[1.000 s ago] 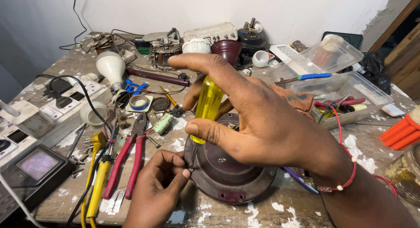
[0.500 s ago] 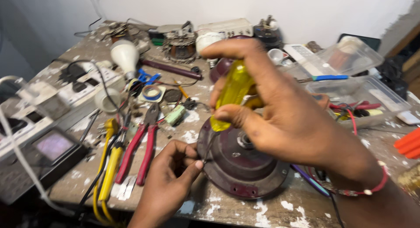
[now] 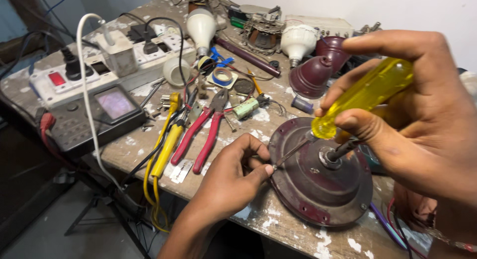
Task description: The person uses a yellow-handled screwdriver to unscrew screws from a round maroon fan motor housing on a cluttered workbench, steadying the housing with the other hand. They reposition the housing, work on screws at different points around its rim, and briefly handle a cloth and wires between screwing steps.
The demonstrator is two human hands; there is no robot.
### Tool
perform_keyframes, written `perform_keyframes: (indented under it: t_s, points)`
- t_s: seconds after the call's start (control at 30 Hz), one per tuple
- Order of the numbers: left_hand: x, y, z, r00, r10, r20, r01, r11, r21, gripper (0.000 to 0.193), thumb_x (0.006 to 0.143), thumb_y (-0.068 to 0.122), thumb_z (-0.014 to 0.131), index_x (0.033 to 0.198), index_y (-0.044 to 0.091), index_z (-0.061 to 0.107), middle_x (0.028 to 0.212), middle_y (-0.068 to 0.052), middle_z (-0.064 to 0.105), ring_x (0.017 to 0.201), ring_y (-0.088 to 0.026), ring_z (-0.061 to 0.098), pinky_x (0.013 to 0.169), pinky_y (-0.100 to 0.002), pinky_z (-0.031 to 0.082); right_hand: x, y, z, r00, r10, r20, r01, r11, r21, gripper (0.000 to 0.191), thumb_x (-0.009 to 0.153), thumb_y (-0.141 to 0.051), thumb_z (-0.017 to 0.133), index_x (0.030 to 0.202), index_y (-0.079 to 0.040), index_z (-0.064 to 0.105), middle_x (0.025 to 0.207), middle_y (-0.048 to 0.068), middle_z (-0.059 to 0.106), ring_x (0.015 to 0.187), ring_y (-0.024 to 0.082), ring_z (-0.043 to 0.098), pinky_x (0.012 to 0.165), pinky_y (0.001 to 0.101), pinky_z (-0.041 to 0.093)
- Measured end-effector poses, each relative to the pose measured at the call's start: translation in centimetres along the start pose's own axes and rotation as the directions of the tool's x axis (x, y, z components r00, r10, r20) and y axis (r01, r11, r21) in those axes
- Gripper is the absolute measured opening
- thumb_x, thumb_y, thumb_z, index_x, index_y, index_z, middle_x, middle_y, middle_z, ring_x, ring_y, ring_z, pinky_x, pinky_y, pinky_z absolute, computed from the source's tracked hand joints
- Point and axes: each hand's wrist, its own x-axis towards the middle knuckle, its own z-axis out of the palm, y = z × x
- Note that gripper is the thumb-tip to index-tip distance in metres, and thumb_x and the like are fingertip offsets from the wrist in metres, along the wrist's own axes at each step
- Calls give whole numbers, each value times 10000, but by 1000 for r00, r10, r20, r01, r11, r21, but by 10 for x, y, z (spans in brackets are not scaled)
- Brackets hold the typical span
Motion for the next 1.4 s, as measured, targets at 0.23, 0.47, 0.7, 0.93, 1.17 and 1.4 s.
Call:
perform_keyframes:
  t_s: [0.23, 0.47, 0.7, 0.93, 1.17, 1.4]
  points:
    - [-1, 4, -2, 1000, -10, 22, 11, 1000, -27, 182, 863, 20, 721, 979, 55, 586, 747, 10, 589, 657, -49, 510, 576, -230, 426, -1, 5, 8, 994, 63, -95, -63, 998, 1, 589, 956, -39, 643, 1439, -65, 306, 1044, 157, 679, 922, 214, 744, 616, 283, 635]
    - [-1, 2, -2, 1000, -2, 12, 2, 1000, -9, 182, 858, 25, 727, 981, 56, 596, 744, 15, 595, 651, -42, 509, 569, -227, 423, 4, 9, 9, 991, 71, -112, -71, 997, 4, 580, 973, -70, 627, 1451, -69, 298, 1036, 163, 683, 909, 214, 732, 595, 274, 590]
    - [0, -4, -3, 999, 15, 30, -14, 999, -51, 186, 860, 6, 715, 989, 45, 587, 768, 13, 593, 672, -44, 522, 600, -224, 444, 3, 3, 15, 995, 12, -100, -7, 999, 50, 565, 978, -75, 611, 1448, -68, 298, 1043, 154, 670, 917, 208, 726, 640, 271, 604]
    - [-1, -3, -4, 999, 38, 13, -37, 999, -5, 168, 858, -6, 696, 978, 38, 587, 785, 20, 590, 671, -51, 528, 603, -231, 457, 4, -19, 35, 951, 139, -275, -169, 982, -88, 548, 934, -49, 720, 1392, -58, 419, 999, 108, 685, 887, 151, 716, 684, 253, 597]
    - [-1, 2, -2, 999, 45, -22, -43, 997, 68, 148, 867, 12, 702, 970, 47, 601, 771, 12, 588, 691, -61, 530, 617, -245, 454, -11, -26, 24, 969, 88, -233, -126, 980, -152, 473, 868, -51, 754, 1277, -32, 516, 1028, 76, 712, 909, 91, 708, 635, 211, 550]
    - [4, -1, -5, 999, -45, 0, 45, 999, 13, 187, 857, 21, 725, 987, 55, 596, 753, 6, 600, 675, -66, 531, 604, -246, 438, 17, -23, -39, 946, 6, 325, 159, 863, -479, 301, 809, -228, 801, 1073, -139, 689, 1051, -7, 768, 892, 158, 749, 655, 284, 571]
